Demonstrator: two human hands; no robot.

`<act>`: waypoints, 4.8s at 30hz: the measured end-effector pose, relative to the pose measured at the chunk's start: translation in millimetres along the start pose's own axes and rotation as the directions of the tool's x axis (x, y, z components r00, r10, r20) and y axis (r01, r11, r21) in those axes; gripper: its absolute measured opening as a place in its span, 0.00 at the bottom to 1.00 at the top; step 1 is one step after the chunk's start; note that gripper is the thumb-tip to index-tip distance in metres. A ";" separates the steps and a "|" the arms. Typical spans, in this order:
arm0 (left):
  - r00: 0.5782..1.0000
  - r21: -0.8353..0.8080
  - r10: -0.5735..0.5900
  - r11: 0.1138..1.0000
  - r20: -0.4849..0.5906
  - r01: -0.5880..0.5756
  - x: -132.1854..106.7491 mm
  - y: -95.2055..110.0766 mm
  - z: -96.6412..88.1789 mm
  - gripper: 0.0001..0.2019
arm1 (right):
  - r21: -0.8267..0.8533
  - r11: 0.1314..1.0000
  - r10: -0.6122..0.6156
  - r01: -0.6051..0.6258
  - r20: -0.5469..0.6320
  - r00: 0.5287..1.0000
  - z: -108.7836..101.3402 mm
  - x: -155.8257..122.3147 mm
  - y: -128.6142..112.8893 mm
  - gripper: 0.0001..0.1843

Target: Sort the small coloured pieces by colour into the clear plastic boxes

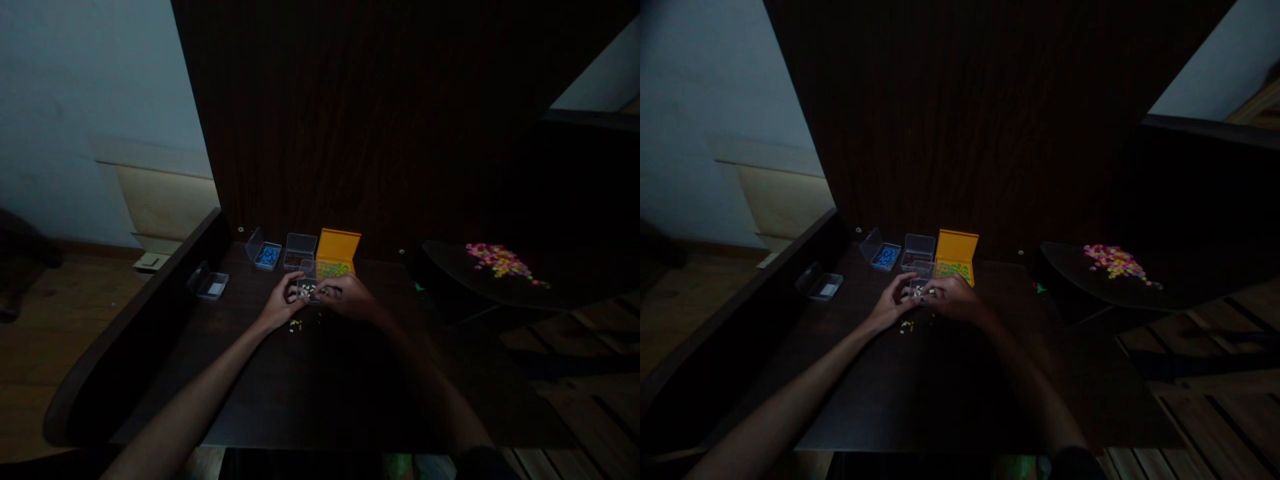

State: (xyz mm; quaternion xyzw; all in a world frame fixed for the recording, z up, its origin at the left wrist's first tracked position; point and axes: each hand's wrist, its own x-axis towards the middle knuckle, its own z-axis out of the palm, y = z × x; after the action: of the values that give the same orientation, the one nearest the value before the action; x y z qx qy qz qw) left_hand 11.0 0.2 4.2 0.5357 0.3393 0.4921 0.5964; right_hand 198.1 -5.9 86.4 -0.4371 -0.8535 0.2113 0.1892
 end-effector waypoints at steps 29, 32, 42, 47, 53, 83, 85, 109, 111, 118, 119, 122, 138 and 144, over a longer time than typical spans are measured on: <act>0.997 0.037 0.039 0.999 -0.063 -0.037 2.8 -4.8 -4.0 0.30 | -0.319 0.930 -0.111 0.181 0.226 0.968 80.1 -10.1 -17.1 0.11; 0.997 0.021 0.041 0.999 -0.062 -0.040 3.0 -5.1 -4.0 0.29 | -0.304 0.938 -0.099 0.164 0.221 0.970 72.3 -9.5 -19.3 0.11; 0.999 0.027 0.024 0.999 -0.049 -0.023 0.1 2.6 -1.4 0.28 | -0.154 0.987 0.045 -0.033 0.075 0.996 8.7 2.4 3.4 0.08; 0.999 0.005 0.016 1.000 -0.036 -0.015 0.8 0.0 -1.4 0.29 | -0.163 0.986 0.061 -0.038 0.137 0.989 -0.5 15.0 16.7 0.08; 1.000 -0.007 0.001 1.000 -0.009 -0.001 1.2 -1.1 -2.9 0.28 | -0.227 0.972 -0.003 0.060 0.241 0.970 6.7 26.0 22.1 0.10; 1.000 0.005 0.015 1.000 -0.011 -0.015 1.4 -2.1 -3.2 0.27 | -0.324 0.941 -0.019 0.095 0.229 0.973 9.0 25.9 16.3 0.17; 1.000 0.009 0.004 1.000 -0.014 -0.004 1.3 -1.3 -2.9 0.27 | -0.304 0.949 -0.023 0.085 0.201 0.979 6.3 25.2 14.1 0.16; 0.993 0.019 0.015 1.000 -0.115 -0.013 5.2 -2.1 -6.6 0.26 | -0.315 0.920 -0.165 0.234 0.230 0.959 72.6 3.6 -2.6 0.09; 0.993 0.013 0.013 1.000 -0.117 -0.012 5.2 -2.3 -6.2 0.26 | -0.291 0.927 -0.172 0.235 0.227 0.959 73.0 3.4 -3.0 0.08; 0.994 0.042 0.021 0.999 -0.104 -0.017 4.6 -1.2 -6.1 0.25 | -0.199 0.942 -0.225 0.269 0.217 0.950 73.7 2.7 -0.8 0.06; 0.994 0.047 0.024 0.999 -0.104 -0.019 4.7 -1.3 -6.3 0.25 | -0.191 0.943 -0.230 0.272 0.216 0.949 73.4 2.6 -0.4 0.06; 0.994 0.052 0.035 0.998 -0.102 -0.030 5.1 -2.1 -6.5 0.26 | -0.186 0.946 -0.227 0.266 0.208 0.951 73.5 2.5 0.9 0.07; 0.996 0.043 0.012 0.999 -0.086 -0.008 3.1 0.5 -5.3 0.26 | -0.174 0.957 -0.192 0.234 0.225 0.955 80.2 7.2 -6.7 0.06; 0.997 0.043 0.007 0.999 -0.083 -0.003 3.4 -1.2 -6.3 0.26 | -0.055 0.978 -0.186 0.203 0.231 0.955 79.7 6.3 -5.2 0.05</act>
State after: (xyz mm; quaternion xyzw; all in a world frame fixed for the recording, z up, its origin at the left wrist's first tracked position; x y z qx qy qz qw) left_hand 6.3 5.4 2.3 0.5284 0.3730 0.5081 0.5688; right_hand 150.8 -19.1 23.1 -0.3313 -0.9159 0.2060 0.0942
